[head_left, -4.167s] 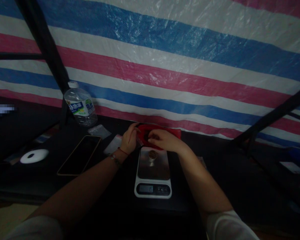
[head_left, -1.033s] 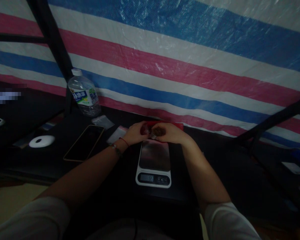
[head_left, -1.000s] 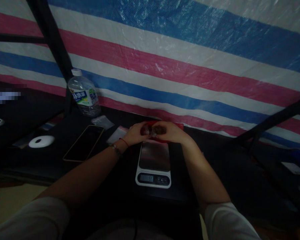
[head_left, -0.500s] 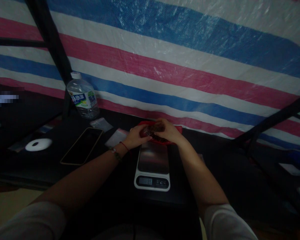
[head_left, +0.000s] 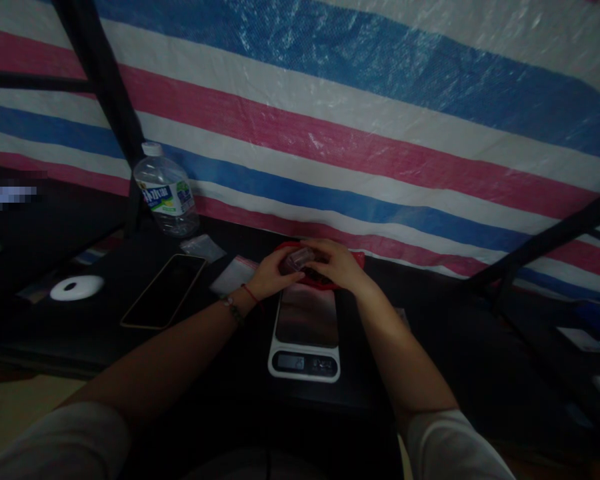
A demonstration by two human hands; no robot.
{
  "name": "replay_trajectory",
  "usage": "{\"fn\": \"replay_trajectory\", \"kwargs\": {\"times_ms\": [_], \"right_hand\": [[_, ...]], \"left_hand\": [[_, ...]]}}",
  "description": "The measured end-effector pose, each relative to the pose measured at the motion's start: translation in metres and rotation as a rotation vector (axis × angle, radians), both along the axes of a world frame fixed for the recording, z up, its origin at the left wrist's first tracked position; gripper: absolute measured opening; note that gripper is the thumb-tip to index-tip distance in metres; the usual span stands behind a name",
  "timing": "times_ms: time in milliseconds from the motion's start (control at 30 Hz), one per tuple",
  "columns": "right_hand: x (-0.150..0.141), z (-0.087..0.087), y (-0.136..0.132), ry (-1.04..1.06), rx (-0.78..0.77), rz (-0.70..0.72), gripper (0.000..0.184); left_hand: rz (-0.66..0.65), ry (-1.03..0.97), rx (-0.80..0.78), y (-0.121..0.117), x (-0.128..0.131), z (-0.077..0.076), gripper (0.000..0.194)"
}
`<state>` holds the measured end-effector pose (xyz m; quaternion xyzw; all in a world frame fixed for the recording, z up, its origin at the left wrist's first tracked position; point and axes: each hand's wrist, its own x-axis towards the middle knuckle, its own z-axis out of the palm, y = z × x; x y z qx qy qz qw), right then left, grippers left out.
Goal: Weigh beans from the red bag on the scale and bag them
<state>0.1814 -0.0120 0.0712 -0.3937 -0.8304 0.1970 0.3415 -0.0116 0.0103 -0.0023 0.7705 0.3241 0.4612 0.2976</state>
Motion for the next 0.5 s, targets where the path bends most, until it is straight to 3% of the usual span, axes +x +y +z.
{"fn": "replay_trajectory", "kwargs": {"times_ms": [133, 267, 367, 500], "right_hand": [[0.000, 0.004, -0.005, -0.015, -0.066, 0.002, 0.051], [0.001, 0.014, -0.009, -0.163, -0.012, -0.016, 0.056], [0.003, 0.018, -0.011, -0.287, -0.026, -0.046, 0.038], [-0.002, 0.013, -0.014, -0.397, -0.184, 0.006, 0.021]], "left_hand": [[0.022, -0.003, -0.016, -0.002, 0.000, 0.002, 0.062], [0.020, -0.051, -0.016, -0.002, -0.001, 0.003, 0.055], [0.081, -0.163, -0.061, 0.004, -0.003, -0.002, 0.049], [0.242, -0.359, -0.074, 0.018, -0.008, -0.012, 0.048]]}}
